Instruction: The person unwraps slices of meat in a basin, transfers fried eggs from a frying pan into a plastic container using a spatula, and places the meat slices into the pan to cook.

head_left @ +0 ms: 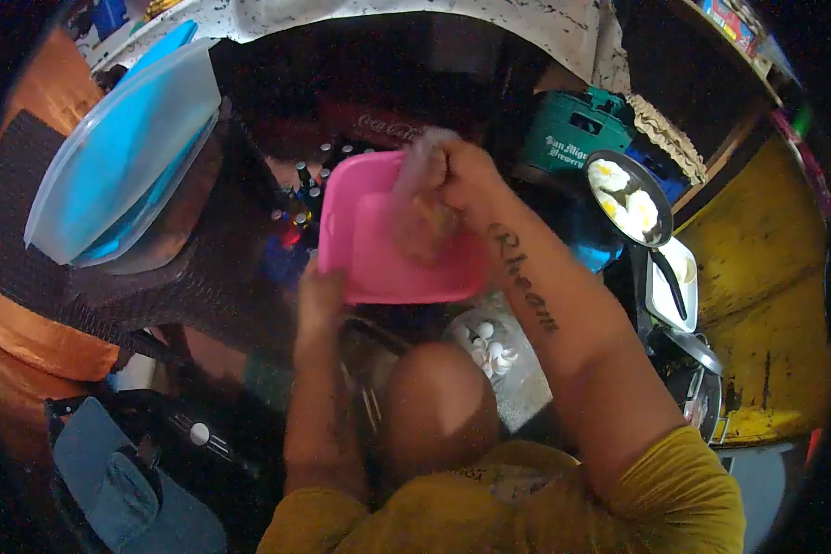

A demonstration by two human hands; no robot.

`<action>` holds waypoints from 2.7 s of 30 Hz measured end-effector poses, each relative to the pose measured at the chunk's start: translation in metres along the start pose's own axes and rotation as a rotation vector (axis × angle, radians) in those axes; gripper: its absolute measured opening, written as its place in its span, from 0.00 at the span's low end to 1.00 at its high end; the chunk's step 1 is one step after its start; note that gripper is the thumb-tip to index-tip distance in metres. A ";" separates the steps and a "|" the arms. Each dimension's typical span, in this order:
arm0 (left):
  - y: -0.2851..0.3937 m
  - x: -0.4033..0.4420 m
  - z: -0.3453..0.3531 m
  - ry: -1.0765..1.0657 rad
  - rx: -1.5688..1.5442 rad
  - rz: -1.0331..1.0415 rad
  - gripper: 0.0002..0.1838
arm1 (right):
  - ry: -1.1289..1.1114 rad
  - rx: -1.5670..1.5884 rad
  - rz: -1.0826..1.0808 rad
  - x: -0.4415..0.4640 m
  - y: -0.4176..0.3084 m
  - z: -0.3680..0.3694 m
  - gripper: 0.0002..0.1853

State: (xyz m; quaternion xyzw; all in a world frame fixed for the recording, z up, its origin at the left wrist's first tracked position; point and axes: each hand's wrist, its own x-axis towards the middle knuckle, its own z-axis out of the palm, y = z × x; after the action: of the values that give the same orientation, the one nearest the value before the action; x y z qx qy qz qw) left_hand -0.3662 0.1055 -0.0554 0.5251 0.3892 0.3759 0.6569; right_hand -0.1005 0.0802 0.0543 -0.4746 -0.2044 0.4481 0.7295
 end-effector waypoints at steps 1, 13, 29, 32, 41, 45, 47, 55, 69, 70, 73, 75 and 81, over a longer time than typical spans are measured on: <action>0.000 -0.002 -0.002 0.017 -0.090 -0.025 0.18 | -0.034 0.036 0.019 -0.011 -0.007 0.012 0.08; -0.019 -0.013 0.002 0.034 -0.296 0.162 0.13 | -0.058 -0.625 0.098 -0.029 0.020 0.023 0.10; 0.027 0.072 0.048 0.156 0.870 0.453 0.10 | -0.252 -0.914 -0.141 -0.057 0.019 0.020 0.20; 0.058 0.068 0.036 0.066 0.228 0.123 0.05 | -0.205 -1.667 -0.366 -0.051 0.029 -0.012 0.18; 0.062 0.071 0.047 0.294 -0.110 0.364 0.06 | 0.092 -0.884 -0.294 -0.018 0.030 -0.027 0.14; 0.058 0.078 0.054 0.289 0.255 0.648 0.06 | -0.034 -0.120 -0.073 -0.011 0.010 -0.011 0.07; 0.081 0.067 0.065 0.318 0.270 0.796 0.05 | -0.203 -0.011 -0.066 0.003 -0.002 -0.006 0.10; 0.163 0.052 0.084 -0.110 0.267 0.714 0.04 | -0.438 -0.412 -0.409 -0.036 -0.050 0.032 0.25; -0.006 -0.087 -0.008 0.733 0.542 0.415 0.34 | -0.374 -1.492 -0.142 -0.032 0.051 -0.003 0.20; -0.017 -0.090 -0.010 0.676 0.376 0.341 0.35 | -0.311 -1.405 -0.199 -0.036 0.044 -0.007 0.18; -0.020 -0.093 -0.002 0.026 -0.401 -0.175 0.34 | -0.277 -0.976 -0.278 -0.029 0.033 -0.037 0.14; -0.006 -0.101 0.020 0.054 -0.555 -0.168 0.34 | -0.304 -0.639 -0.305 -0.038 0.023 -0.063 0.12; -0.017 -0.071 0.013 -0.187 -0.616 -0.153 0.33 | -0.190 -0.057 -0.109 -0.144 -0.014 -0.153 0.14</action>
State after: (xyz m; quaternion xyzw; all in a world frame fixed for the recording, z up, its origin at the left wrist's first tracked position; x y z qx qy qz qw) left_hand -0.3822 0.0333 -0.0622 0.3031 0.2334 0.3757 0.8441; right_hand -0.0579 -0.1219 0.0134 -0.4389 -0.3106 0.4447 0.7163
